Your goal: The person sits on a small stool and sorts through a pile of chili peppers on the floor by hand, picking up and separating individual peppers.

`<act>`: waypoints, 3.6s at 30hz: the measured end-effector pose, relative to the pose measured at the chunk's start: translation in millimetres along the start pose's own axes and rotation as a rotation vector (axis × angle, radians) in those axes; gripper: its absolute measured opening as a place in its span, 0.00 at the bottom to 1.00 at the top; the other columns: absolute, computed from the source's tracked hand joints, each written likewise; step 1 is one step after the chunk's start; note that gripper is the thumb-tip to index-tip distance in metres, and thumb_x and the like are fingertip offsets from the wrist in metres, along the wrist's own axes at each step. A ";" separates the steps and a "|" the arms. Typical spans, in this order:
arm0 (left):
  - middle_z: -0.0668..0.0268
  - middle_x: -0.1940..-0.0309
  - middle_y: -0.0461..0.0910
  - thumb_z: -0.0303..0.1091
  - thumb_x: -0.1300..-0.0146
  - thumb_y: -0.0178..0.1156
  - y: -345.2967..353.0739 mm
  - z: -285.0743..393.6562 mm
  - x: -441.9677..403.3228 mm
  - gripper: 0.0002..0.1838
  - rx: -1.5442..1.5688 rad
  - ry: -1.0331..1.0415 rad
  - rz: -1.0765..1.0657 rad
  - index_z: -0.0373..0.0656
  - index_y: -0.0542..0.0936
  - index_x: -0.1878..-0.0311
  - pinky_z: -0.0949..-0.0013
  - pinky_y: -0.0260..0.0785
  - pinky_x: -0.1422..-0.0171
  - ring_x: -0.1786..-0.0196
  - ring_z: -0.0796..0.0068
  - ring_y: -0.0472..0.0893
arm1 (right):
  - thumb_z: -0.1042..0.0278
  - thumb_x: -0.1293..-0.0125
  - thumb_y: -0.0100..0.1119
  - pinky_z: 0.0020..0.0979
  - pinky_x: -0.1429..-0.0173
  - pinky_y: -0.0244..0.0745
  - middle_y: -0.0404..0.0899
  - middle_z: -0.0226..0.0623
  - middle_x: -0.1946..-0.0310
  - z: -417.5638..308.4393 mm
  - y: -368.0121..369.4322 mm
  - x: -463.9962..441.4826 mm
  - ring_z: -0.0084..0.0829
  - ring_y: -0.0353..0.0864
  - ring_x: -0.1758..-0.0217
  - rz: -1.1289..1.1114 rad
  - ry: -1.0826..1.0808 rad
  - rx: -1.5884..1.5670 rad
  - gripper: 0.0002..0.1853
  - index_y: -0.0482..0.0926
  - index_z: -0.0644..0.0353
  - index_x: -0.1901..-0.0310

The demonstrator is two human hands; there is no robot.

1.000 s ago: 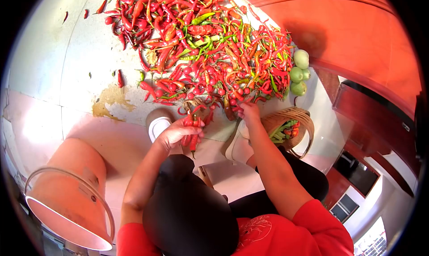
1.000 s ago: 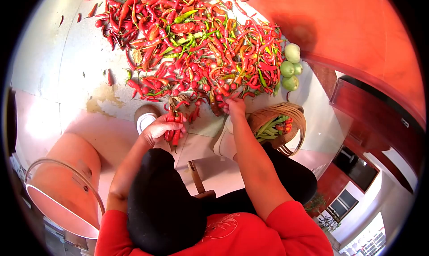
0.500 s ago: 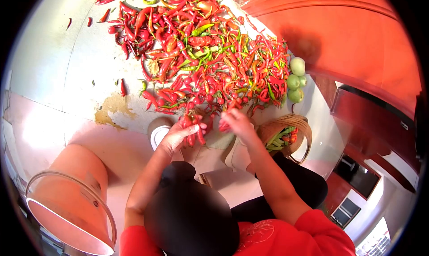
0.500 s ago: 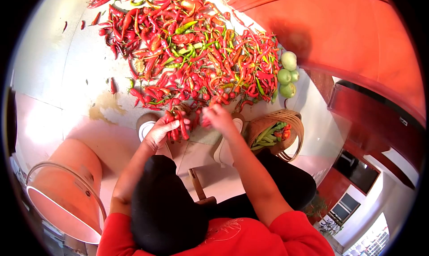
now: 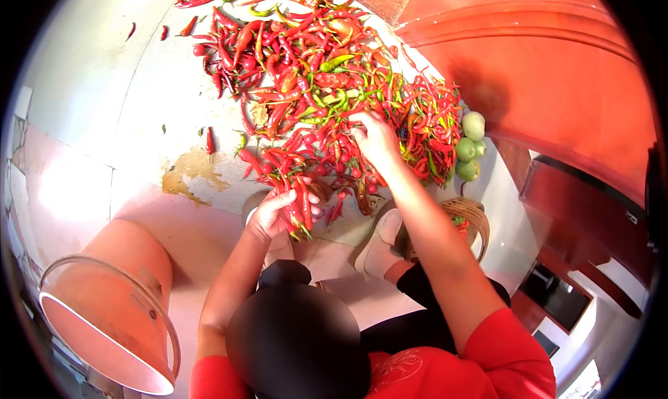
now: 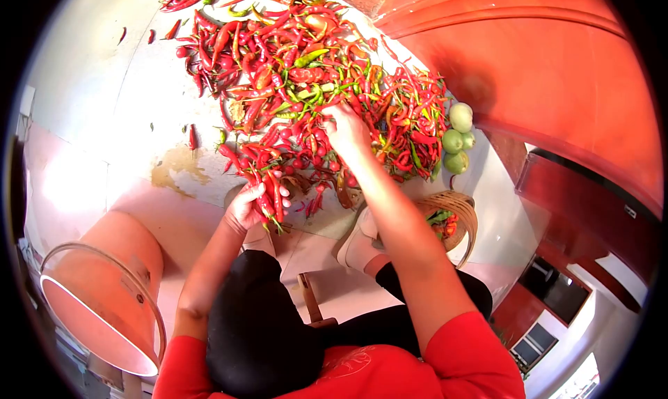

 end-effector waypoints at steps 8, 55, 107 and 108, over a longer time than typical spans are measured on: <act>0.50 0.54 0.77 0.49 0.35 0.54 -1.7 17.0 10.8 0.31 0.124 0.081 -0.015 0.43 0.60 0.34 0.48 0.77 0.53 0.55 0.51 0.81 | 0.60 0.45 0.63 0.45 0.59 0.75 0.75 0.40 0.59 7.5 24.4 -33.1 0.46 0.79 0.60 -0.212 -0.048 0.407 0.14 0.75 0.52 0.58; 0.55 0.65 0.77 0.46 0.35 0.54 -11.0 39.3 51.1 0.23 0.065 0.278 0.171 0.42 0.67 0.43 0.54 0.75 0.59 0.64 0.57 0.80 | 0.65 0.45 0.69 0.25 0.73 0.73 0.79 0.31 0.74 90.0 128.3 245.0 0.20 0.78 0.78 0.096 0.927 -0.899 0.14 0.74 0.59 0.62; 0.49 0.37 0.66 0.40 0.38 0.58 14.0 -3.0 7.9 0.29 0.166 0.025 -0.111 0.37 0.67 0.37 0.50 0.59 0.31 0.35 0.53 0.69 | 0.74 0.42 0.63 0.28 0.67 0.77 0.81 0.38 0.74 -100.9 47.0 119.7 0.27 0.83 0.73 -0.190 0.191 -0.660 0.08 0.75 0.65 0.64; 0.50 0.37 0.67 0.39 0.38 0.58 20.4 -0.8 6.4 0.31 0.256 -0.012 -0.156 0.37 0.64 0.34 0.52 0.61 0.32 0.37 0.54 0.71 | 0.70 0.44 0.66 0.33 0.61 0.77 0.79 0.44 0.70 -100.4 50.3 115.6 0.35 0.83 0.67 -0.243 0.204 -0.578 0.14 0.74 0.65 0.59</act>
Point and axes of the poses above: each hand's wrist, its own x-axis away from the middle knuckle, its own y-axis out of the palm, z = x × y, the point moved 9 cm from there along -x, towards the middle knuckle
